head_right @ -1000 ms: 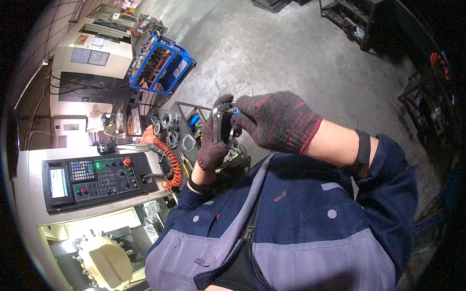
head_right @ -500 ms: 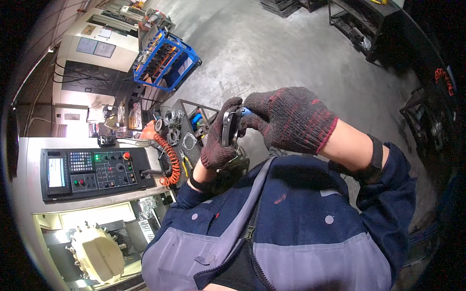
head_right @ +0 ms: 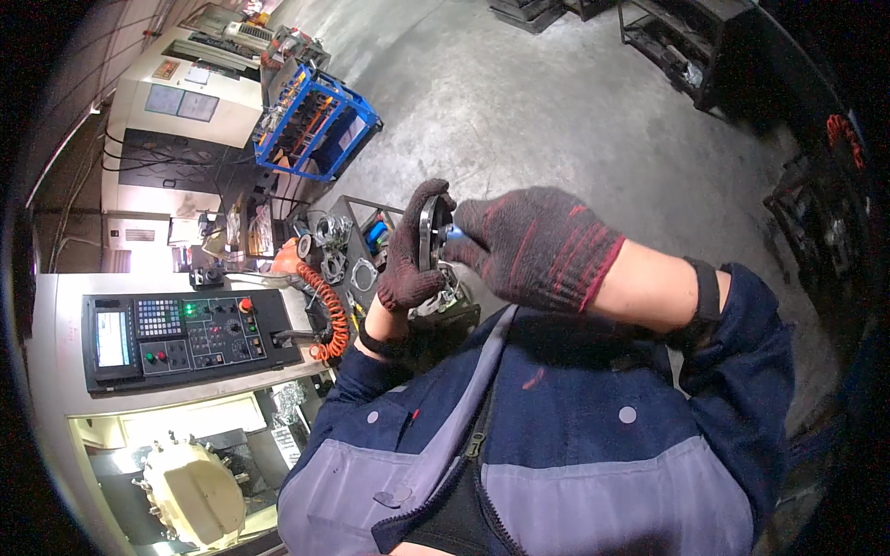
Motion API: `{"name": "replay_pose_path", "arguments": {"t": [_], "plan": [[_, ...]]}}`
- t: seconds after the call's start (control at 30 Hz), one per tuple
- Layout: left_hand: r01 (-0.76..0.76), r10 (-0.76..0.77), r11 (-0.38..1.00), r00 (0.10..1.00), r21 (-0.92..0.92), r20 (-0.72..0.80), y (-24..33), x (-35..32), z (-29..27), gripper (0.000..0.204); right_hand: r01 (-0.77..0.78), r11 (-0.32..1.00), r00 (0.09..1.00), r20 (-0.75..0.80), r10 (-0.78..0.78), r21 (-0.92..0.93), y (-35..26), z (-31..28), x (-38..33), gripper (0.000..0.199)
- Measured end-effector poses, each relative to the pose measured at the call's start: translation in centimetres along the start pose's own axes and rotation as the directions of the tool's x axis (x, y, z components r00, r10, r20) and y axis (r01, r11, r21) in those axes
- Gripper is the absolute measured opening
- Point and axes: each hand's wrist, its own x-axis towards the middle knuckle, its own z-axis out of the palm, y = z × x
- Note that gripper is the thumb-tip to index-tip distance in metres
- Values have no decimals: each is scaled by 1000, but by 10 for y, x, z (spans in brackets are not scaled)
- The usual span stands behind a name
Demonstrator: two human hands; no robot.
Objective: The person operates a CNC machine to machine a metal part, then removes the finished piece. They use a deburring tool to manually clean the edges of the part, removing burrs and smoothing the surface. The person handles the part with gloves and uses a handheld tool for precision finishing.
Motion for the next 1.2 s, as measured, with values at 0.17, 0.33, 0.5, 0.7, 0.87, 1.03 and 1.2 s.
{"name": "replay_pose_path", "arguments": {"t": [0.17, 0.33, 0.5, 0.7, 0.87, 1.03, 1.2], "plan": [[96, -98, 991, 995, -93, -15, 16, -15, 7, 111, -2, 1000, 998, -61, 2, 4, 4, -11, 1, 21], [71, -75, 974, 997, -213, -8, 23, -17, 13, 125, 14, 991, 996, -88, -2, 136, -3, 7, -1, 23], [-69, 83, 976, 995, -207, 61, 18, -5, 3, 87, -66, 997, 996, 53, 64, 26, -10, 6, -8, 33], [-35, 35, 974, 999, -226, -4, 25, 3, 16, 116, -45, 990, 990, -124, 62, 137, -8, -17, -4, 28], [307, -15, 106, 952, -946, 307, 40, -5, 21, 122, -5, 978, 947, -312, 72, 209, 7, -25, 7, 34], [425, -34, -11, 904, -905, 425, 42, -8, 23, 119, 37, 980, 932, -362, 37, 198, 13, -21, 18, 42], [471, 101, -60, 880, -880, 464, 37, -1, 30, 110, -40, 986, 948, -307, 88, 159, 9, -21, 30, 40]]}}
